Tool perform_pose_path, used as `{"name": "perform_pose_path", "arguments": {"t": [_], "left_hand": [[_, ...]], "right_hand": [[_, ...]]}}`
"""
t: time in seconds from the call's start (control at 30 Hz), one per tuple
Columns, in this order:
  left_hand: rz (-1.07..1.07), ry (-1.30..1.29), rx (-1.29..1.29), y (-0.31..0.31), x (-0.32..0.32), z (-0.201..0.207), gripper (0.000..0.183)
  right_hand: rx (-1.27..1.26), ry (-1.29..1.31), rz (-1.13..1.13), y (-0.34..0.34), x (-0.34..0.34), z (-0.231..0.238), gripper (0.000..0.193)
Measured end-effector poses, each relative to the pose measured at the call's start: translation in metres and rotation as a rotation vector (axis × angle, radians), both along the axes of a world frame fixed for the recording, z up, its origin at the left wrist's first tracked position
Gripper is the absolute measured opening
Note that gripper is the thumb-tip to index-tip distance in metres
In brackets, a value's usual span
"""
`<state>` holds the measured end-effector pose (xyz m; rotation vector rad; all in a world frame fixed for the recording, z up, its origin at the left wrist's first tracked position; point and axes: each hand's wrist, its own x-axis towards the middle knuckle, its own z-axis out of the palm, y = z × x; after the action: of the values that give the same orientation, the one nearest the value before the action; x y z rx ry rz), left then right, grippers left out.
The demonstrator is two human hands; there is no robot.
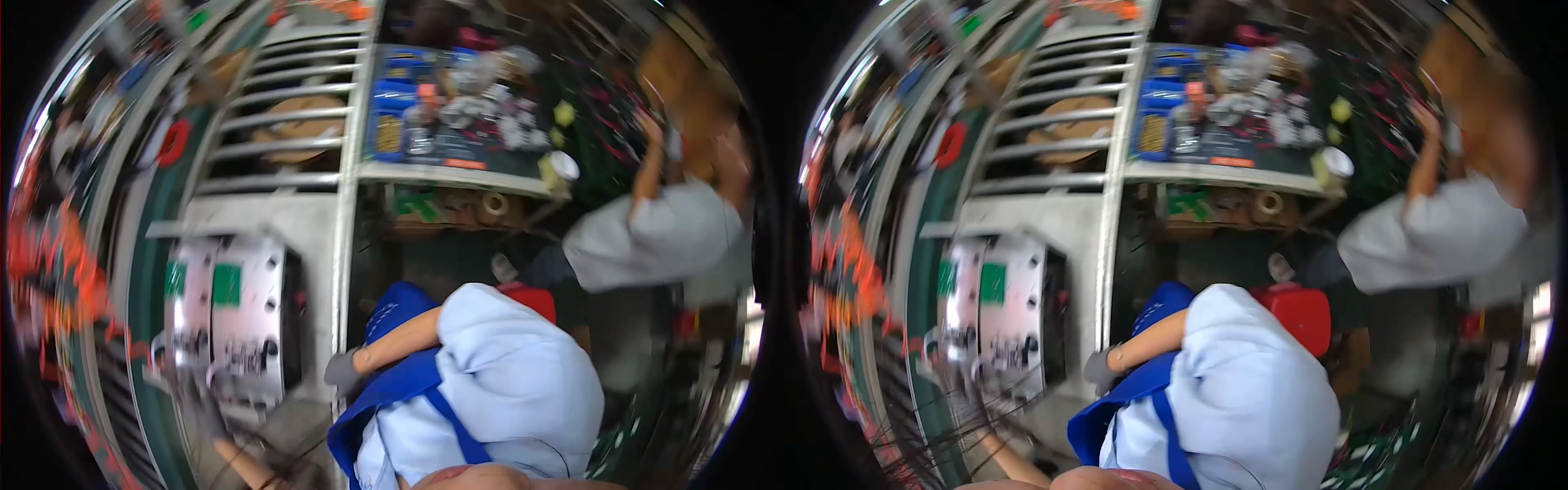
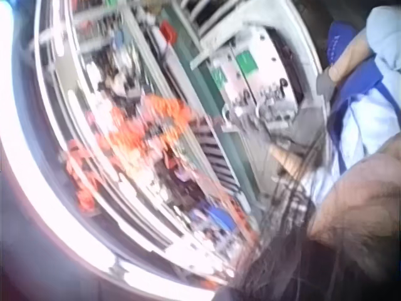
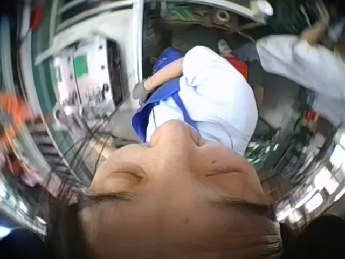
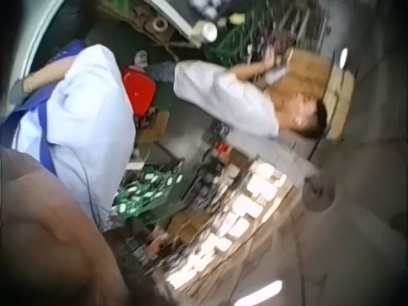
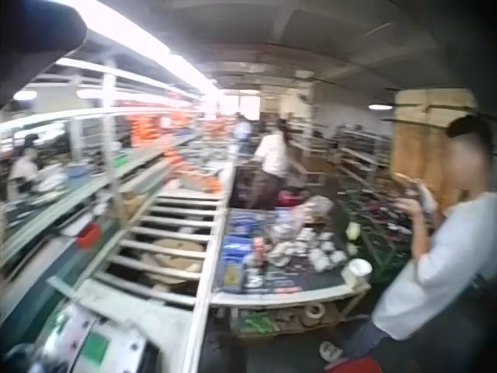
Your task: The person uses a pneumatic screwdriver to fasten screws onto a circuit board mounted in a metal housing. They repeatedly pick up screws from a nearby bin, align them with the tool, and drive them into the board. The person also handles the board and housing to adjust positioning during the process.
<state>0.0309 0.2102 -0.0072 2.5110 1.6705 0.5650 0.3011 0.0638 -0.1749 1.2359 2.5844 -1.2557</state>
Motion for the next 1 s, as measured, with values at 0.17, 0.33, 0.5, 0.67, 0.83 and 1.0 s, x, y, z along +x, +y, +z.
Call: {"name": "perform_pose_path", "arguments": {"t": [0.17, 0.33, 0.5, 0.67, 0.83, 1.0], "left_hand": [[0.338, -0.490, 0.367, -0.095, 0.013, 0.011, 0.055], [0.511, -0.456, 0.506, -0.264, 0.054, -0.044, 0.052], [0.963, -0.517, 0.226, -0.387, 0.086, -0.061, 0.050], [1.526, -0.410, 0.200, -0.478, 0.128, -0.068, 0.046], [2.097, -0.355, 0.205, -0.542, 0.177, -0.074, 0.040], [2.490, -0.695, 0.544, -0.616, 0.211, -0.087, 0.043]], "right_hand": [[-0.011, 0.019, 0.008, -0.025, -0.010, 0.015, 0.049], [-0.050, 0.105, 0.257, -0.057, -0.058, 0.048, 0.041], [-0.106, 0.199, 0.675, -0.075, -0.085, 0.008, 0.046], [-0.144, 0.048, 0.935, -0.090, -0.129, 0.057, 0.051], [-0.226, 0.105, 1.048, -0.098, -0.155, 0.046, 0.047], [-0.166, 0.074, 1.209, -0.123, -0.158, 0.049, 0.047]]}}
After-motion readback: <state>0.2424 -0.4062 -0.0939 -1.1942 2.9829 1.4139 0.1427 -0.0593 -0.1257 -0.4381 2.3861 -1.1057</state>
